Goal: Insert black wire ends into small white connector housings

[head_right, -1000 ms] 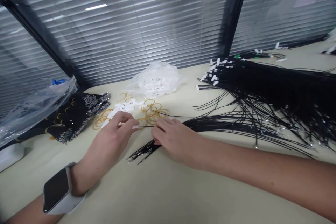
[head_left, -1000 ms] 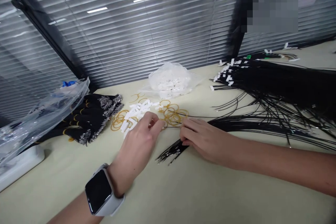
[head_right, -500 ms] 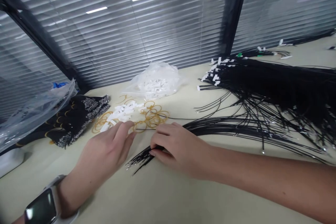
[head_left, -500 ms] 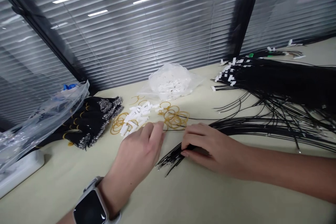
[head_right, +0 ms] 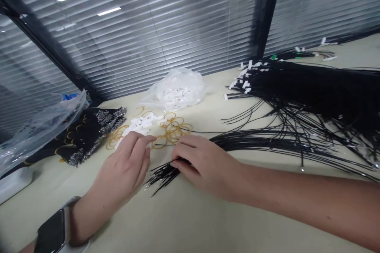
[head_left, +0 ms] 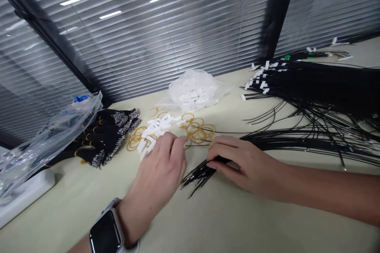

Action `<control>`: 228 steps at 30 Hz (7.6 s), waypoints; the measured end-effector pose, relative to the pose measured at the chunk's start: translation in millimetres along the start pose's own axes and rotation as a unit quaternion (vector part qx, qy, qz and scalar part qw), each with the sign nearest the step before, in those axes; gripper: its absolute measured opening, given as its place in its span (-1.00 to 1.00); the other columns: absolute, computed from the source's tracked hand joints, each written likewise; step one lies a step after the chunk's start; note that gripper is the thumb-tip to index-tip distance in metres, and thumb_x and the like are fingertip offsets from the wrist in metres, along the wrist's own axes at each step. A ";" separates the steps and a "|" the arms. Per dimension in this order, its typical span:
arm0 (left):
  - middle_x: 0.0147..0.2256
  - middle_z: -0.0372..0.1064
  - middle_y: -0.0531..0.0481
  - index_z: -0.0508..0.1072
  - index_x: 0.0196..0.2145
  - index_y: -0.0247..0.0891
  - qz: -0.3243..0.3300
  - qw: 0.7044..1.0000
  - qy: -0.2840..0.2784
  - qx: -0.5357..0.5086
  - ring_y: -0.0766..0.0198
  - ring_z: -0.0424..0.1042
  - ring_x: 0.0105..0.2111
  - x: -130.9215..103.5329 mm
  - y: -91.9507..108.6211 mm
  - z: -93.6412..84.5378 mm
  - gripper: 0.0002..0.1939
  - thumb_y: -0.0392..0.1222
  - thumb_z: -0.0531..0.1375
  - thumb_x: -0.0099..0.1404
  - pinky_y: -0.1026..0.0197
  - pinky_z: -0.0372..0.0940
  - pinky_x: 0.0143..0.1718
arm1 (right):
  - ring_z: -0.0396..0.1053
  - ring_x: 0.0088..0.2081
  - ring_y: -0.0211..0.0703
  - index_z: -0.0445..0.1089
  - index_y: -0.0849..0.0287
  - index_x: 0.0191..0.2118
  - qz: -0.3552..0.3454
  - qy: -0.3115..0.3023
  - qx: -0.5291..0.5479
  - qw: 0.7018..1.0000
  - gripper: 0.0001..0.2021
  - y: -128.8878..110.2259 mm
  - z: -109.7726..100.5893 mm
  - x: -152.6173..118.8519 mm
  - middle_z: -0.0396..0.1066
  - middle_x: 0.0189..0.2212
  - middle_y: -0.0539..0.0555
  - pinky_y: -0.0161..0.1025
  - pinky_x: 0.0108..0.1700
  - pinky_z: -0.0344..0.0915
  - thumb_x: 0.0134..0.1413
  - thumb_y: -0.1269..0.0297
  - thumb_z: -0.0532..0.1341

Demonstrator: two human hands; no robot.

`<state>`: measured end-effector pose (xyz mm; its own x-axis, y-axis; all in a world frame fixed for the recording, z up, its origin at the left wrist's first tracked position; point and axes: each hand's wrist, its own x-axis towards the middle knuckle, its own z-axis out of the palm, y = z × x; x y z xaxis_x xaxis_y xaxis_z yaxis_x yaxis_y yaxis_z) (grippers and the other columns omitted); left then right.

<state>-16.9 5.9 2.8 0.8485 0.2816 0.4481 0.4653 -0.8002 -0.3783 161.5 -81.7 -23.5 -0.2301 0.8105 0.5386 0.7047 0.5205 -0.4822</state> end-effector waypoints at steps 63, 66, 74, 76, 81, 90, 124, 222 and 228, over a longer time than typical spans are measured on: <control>-0.61 0.31 0.19 0.29 -0.53 -0.23 -0.288 0.654 -0.142 -0.685 0.43 0.30 -0.59 9.2 -7.1 13.3 -0.79 -0.36 0.30 -0.04 0.42 0.20 -0.59 | 0.25 -0.46 -0.29 0.26 0.15 -0.41 0.049 0.062 -0.051 0.996 -0.90 4.4 -3.7 -0.8 0.31 -0.52 -0.02 -0.33 -0.41 0.18 0.09 0.46 0.09; -0.60 0.31 0.19 0.28 -0.54 -0.22 -0.289 0.656 -0.146 -0.682 0.43 0.29 -0.58 9.3 -6.8 13.5 -0.79 -0.36 0.29 -0.04 0.41 0.20 -0.57 | 0.25 -0.47 -0.29 0.27 0.16 -0.41 0.051 0.060 -0.052 0.996 -0.90 5.0 -3.2 -0.9 0.31 -0.53 -0.02 -0.33 -0.43 0.17 0.09 0.45 0.09; -0.63 0.25 0.21 0.25 -0.55 -0.23 -0.298 0.660 -0.154 -0.672 0.46 0.22 -0.62 10.6 -5.7 13.4 -0.76 -0.33 0.30 -0.05 0.42 0.16 -0.61 | 0.21 -0.50 -0.32 0.29 0.19 -0.42 0.053 0.061 -0.048 0.996 -0.91 5.3 -3.1 -1.1 0.30 -0.55 -0.04 -0.36 -0.48 0.12 0.07 0.45 0.10; -0.64 0.26 0.22 0.24 -0.55 -0.22 -0.298 0.657 -0.158 -0.674 0.46 0.23 -0.63 10.2 -5.6 13.0 -0.75 -0.33 0.30 -0.05 0.42 0.15 -0.61 | 0.21 -0.50 -0.34 0.30 0.21 -0.42 0.052 0.062 -0.047 0.996 -0.92 5.3 -2.8 -1.0 0.30 -0.56 -0.04 -0.37 -0.48 0.12 0.06 0.45 0.10; -0.63 0.25 0.22 0.24 -0.56 -0.24 -0.316 0.658 -0.163 -0.664 0.47 0.23 -0.63 8.8 -4.1 12.1 -0.72 -0.34 0.34 -0.09 0.41 0.13 -0.60 | 0.21 -0.52 -0.35 0.30 0.22 -0.42 0.051 0.059 -0.047 0.996 -0.92 4.8 -1.8 -1.3 0.30 -0.56 -0.04 -0.38 -0.50 0.11 0.05 0.46 0.10; -0.65 0.25 0.22 0.24 -0.60 -0.24 -0.334 0.659 -0.168 -0.652 0.47 0.26 -0.63 9.1 -1.4 8.6 -0.72 -0.32 0.34 -0.10 0.42 0.14 -0.62 | 0.21 -0.54 -0.33 0.29 0.18 -0.43 0.050 0.062 -0.067 0.995 -0.90 3.7 -1.7 -1.9 0.32 -0.58 -0.05 -0.37 -0.49 0.12 0.05 0.45 0.09; -0.53 0.27 0.15 0.31 -0.45 -0.24 -0.274 0.666 -0.182 -0.669 0.41 0.24 -0.48 6.8 -10.1 16.8 -0.86 -0.22 0.24 0.09 0.38 0.15 -0.45 | 0.08 -0.60 -0.45 0.25 0.21 -0.37 0.082 0.056 0.028 0.995 -0.94 5.9 -4.2 1.4 0.19 -0.59 -0.14 -0.47 -0.55 0.03 0.11 0.44 0.08; -0.49 0.38 0.05 0.42 -0.38 -0.21 -0.185 0.748 -0.223 -0.598 0.29 0.31 -0.47 4.3 -6.5 11.3 -0.90 -0.14 0.16 0.19 0.29 0.20 -0.47 | 0.28 -0.45 -0.37 0.11 0.16 -0.06 0.107 0.019 0.119 0.987 -0.69 6.8 -0.2 -1.5 0.33 -0.46 -0.11 -0.39 -0.39 0.20 0.07 0.49 0.11; -0.48 0.39 0.04 0.42 -0.36 -0.22 -0.179 0.757 -0.228 -0.586 0.29 0.31 -0.47 5.0 -6.0 10.2 -0.89 -0.15 0.14 0.21 0.29 0.19 -0.48 | 0.29 -0.45 -0.38 0.10 0.14 -0.04 0.108 0.012 0.131 0.985 -0.67 7.1 -0.9 -2.3 0.34 -0.45 -0.11 -0.38 -0.37 0.21 0.07 0.50 0.10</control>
<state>-12.8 17.5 -0.9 0.8435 0.5319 -0.0754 0.3702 -0.4738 0.7990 167.6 -80.1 -27.5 -0.0757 0.9051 0.4183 0.5382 0.3902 -0.7471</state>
